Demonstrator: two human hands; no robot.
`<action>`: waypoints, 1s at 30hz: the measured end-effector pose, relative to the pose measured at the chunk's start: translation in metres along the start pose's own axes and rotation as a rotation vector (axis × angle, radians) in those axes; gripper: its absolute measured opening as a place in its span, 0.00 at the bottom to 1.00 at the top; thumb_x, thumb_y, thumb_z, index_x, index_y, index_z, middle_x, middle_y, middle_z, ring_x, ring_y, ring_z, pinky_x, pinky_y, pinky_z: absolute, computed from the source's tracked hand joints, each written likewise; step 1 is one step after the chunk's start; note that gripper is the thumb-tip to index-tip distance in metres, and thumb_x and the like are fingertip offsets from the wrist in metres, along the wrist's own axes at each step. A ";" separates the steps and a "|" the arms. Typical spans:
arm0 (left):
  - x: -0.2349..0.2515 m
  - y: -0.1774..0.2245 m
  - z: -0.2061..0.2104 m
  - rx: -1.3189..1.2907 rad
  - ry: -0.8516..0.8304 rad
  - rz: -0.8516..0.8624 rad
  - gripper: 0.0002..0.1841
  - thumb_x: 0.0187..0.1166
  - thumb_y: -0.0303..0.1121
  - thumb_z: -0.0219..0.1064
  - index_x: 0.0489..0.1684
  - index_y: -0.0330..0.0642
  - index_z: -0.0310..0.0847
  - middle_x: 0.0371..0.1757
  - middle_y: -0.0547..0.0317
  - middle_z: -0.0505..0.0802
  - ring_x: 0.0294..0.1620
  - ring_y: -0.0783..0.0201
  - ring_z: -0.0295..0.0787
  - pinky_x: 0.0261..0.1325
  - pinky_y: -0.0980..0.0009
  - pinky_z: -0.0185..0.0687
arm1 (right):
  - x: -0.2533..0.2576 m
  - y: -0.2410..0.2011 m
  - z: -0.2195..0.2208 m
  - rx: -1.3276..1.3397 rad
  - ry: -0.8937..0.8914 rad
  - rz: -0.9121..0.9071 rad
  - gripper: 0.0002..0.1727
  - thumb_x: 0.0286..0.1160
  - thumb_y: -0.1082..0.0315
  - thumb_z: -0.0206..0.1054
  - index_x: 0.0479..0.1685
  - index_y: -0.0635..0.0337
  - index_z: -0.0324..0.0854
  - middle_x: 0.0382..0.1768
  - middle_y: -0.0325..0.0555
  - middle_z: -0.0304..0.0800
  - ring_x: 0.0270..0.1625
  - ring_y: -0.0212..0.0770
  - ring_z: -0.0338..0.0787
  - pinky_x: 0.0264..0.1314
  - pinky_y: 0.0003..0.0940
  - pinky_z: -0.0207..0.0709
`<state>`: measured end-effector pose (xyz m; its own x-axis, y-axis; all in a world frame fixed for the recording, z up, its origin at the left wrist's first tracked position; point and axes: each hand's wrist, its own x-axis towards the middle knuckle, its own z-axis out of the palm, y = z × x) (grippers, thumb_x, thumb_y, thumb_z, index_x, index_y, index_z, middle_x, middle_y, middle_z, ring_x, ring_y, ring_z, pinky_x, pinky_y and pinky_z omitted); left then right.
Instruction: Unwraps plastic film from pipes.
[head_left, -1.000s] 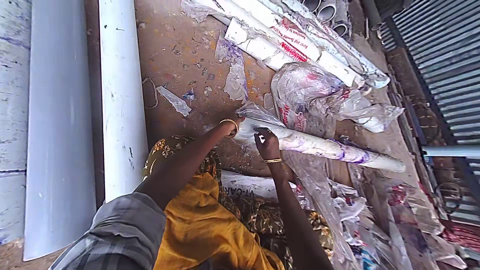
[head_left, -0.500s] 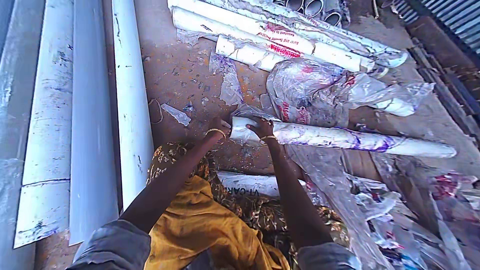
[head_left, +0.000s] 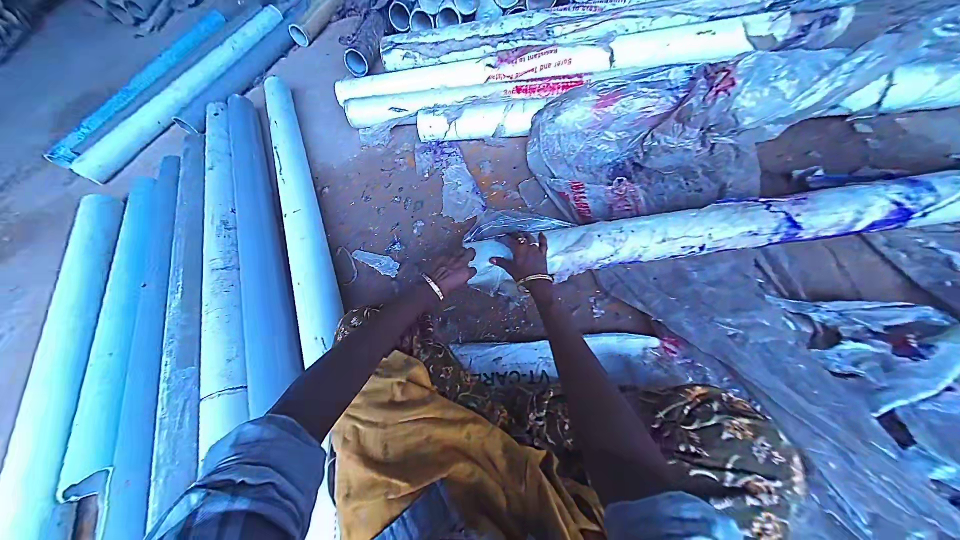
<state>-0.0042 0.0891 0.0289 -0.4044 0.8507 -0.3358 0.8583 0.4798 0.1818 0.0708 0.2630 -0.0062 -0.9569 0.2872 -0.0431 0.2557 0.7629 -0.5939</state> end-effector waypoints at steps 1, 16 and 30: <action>-0.001 -0.004 0.000 0.052 0.006 0.073 0.14 0.86 0.20 0.56 0.58 0.25 0.87 0.75 0.30 0.81 0.75 0.33 0.79 0.70 0.43 0.78 | -0.001 0.000 -0.001 0.009 -0.011 0.008 0.29 0.75 0.56 0.76 0.73 0.61 0.82 0.78 0.63 0.78 0.89 0.67 0.63 0.90 0.73 0.33; 0.014 0.063 0.002 -0.002 -0.171 -0.547 0.18 0.94 0.33 0.50 0.70 0.29 0.77 0.67 0.33 0.88 0.72 0.37 0.84 0.72 0.41 0.75 | 0.023 0.013 0.007 0.060 -0.029 -0.009 0.29 0.76 0.52 0.75 0.71 0.60 0.84 0.76 0.58 0.82 0.89 0.62 0.66 0.91 0.70 0.31; -0.028 0.047 0.016 -0.606 0.393 -0.853 0.15 0.89 0.30 0.61 0.63 0.34 0.88 0.60 0.39 0.93 0.66 0.44 0.89 0.76 0.49 0.75 | 0.008 0.016 0.013 0.111 0.063 -0.037 0.28 0.74 0.55 0.77 0.69 0.64 0.85 0.77 0.63 0.80 0.89 0.64 0.64 0.92 0.69 0.30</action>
<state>0.0522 0.0839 0.0320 -0.9513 0.1499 -0.2695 -0.0007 0.8728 0.4880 0.0650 0.2698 -0.0265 -0.9539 0.2989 0.0287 0.2007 0.7058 -0.6794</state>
